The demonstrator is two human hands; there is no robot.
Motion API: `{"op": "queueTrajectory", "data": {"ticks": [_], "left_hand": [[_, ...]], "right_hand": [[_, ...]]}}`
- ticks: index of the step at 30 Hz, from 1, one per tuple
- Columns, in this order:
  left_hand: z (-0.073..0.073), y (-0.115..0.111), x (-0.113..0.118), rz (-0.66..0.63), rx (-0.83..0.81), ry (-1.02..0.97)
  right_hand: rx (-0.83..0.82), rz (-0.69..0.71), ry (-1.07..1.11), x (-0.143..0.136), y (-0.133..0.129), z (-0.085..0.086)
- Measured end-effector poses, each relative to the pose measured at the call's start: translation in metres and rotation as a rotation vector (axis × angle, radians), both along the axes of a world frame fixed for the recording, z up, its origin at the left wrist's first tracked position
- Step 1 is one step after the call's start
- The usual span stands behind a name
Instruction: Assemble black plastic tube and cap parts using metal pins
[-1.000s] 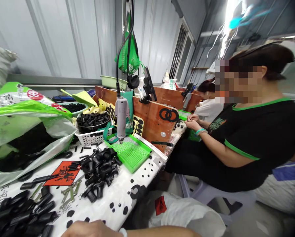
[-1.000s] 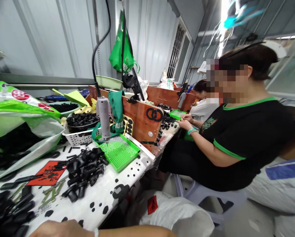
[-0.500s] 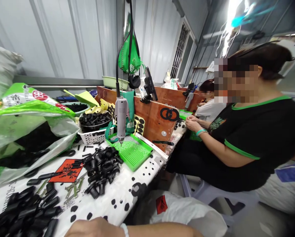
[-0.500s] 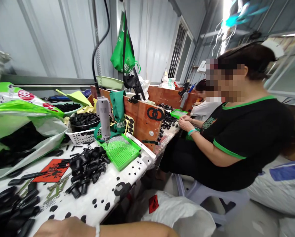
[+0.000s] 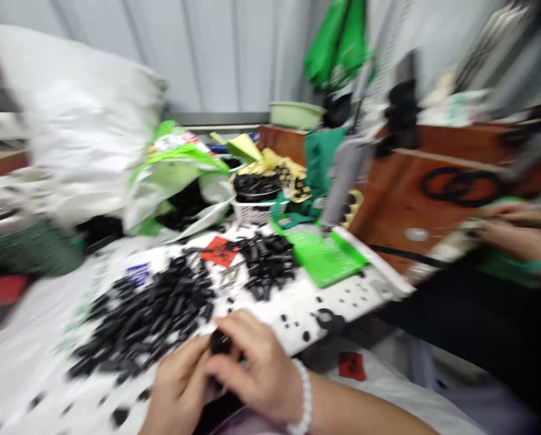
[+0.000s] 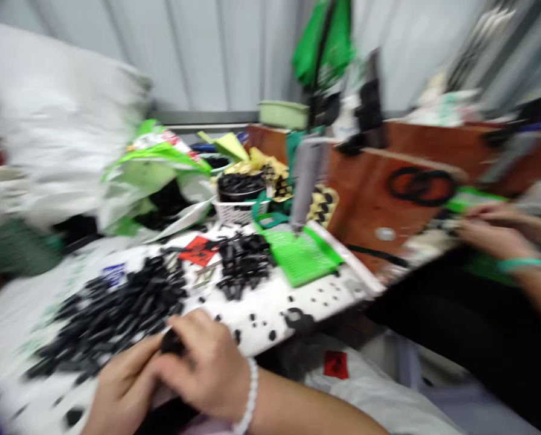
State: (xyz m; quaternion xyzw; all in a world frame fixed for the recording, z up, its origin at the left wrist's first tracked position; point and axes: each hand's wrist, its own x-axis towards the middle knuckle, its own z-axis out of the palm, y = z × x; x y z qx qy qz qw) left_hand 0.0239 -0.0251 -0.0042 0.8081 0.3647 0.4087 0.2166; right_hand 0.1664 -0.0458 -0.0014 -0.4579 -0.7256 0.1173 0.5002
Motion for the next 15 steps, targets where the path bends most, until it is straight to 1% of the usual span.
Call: {"op": "queueTrajectory", "data": {"ticks": [1,2,4,6,8,13,15], "left_hand": [[0.000,0.001,0.000,-0.027,-0.085,-0.014],[0.000,0.003,0.001,-0.029,-0.141,-0.040],[0.000,0.007,0.002,-0.020,-0.200,-0.091],[-0.002,0.008,0.004,-0.051,-0.225,-0.137],[-0.003,0.007,0.004,-0.065,-0.216,-0.163],[-0.006,0.004,0.000,-0.142,-0.280,-0.220],[-0.008,0.005,-0.002,-0.144,-0.297,-0.222]], "right_hand": [[0.002,0.028,0.034,0.004,-0.002,0.005],[-0.005,0.046,0.048,0.007,-0.002,0.007],[0.009,0.068,0.061,0.011,0.001,0.006],[0.030,0.074,0.038,0.011,0.003,0.003],[0.033,0.088,0.019,0.012,0.002,0.001],[-0.004,0.146,-0.027,0.016,0.000,0.003],[-0.006,0.153,-0.056,0.017,0.001,0.003]]}}
